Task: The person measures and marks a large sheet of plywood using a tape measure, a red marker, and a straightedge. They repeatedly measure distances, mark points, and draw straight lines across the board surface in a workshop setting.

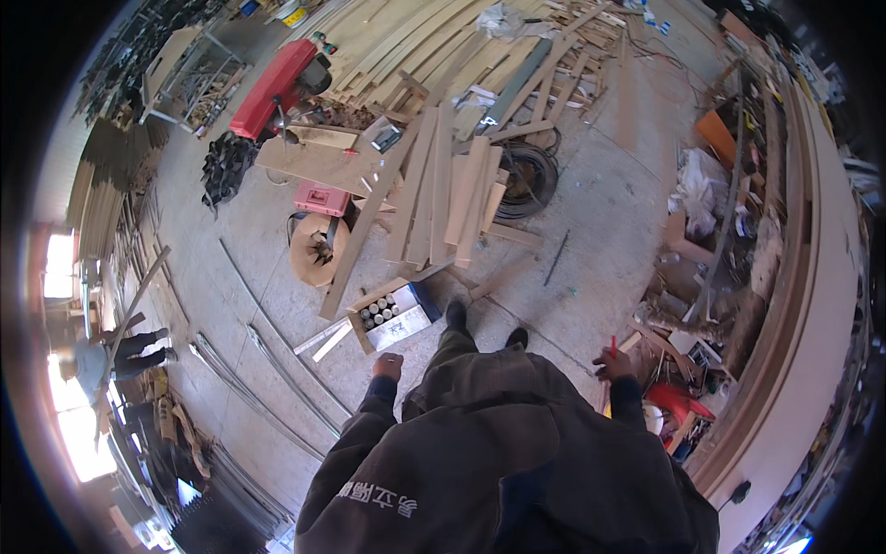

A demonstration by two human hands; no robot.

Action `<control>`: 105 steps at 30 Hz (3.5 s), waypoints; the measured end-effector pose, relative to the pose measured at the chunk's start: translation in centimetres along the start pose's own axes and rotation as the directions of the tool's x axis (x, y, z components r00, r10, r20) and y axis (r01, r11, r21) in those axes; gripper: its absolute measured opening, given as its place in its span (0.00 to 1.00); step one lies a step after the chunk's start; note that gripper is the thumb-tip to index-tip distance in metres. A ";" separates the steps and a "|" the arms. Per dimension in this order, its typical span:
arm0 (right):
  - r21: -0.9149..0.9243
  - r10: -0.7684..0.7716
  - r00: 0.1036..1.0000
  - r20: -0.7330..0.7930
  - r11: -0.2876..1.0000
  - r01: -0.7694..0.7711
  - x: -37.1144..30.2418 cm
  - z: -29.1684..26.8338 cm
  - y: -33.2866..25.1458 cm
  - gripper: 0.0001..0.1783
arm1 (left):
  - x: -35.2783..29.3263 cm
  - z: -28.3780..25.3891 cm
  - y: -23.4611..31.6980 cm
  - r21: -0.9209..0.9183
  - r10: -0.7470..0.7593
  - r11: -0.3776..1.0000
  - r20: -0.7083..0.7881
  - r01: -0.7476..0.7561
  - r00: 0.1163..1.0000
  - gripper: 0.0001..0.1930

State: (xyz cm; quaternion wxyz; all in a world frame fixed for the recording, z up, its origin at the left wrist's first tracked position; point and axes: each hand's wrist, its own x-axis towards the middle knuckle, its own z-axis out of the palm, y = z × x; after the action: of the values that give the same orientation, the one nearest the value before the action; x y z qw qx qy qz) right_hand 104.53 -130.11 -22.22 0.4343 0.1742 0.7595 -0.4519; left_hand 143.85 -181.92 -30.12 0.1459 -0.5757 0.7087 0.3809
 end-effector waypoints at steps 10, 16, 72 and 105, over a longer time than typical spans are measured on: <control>0.343 0.382 0.923 -0.045 0.874 -0.345 -5.4 -2.3 7.2 0.18 | 14.4 -11.3 8.6 0.267 0.067 0.963 -0.376 0.039 0.924 0.38; -0.004 0.332 0.942 -0.054 0.943 -0.333 -10.6 9.4 -1.2 0.16 | 22.1 -15.9 12.9 0.368 0.014 0.927 -0.240 0.078 0.971 0.53; 0.174 -0.139 0.781 -0.609 0.937 0.302 -9.1 -8.4 -3.8 0.16 | -14.1 16.5 64.8 -0.590 0.569 0.803 0.799 0.076 0.196 0.21; 0.379 0.131 0.653 -0.746 0.889 0.256 10.8 -44.9 -25.3 0.17 | 16.2 25.6 62.0 0.003 0.138 0.983 0.638 -0.182 0.758 0.15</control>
State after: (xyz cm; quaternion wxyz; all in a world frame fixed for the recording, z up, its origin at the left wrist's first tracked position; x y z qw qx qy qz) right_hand 59.23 -107.29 -7.90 0.0098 0.4148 0.7487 -0.5169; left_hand 75.66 -172.33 -34.58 0.3619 -0.3457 0.6763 0.5405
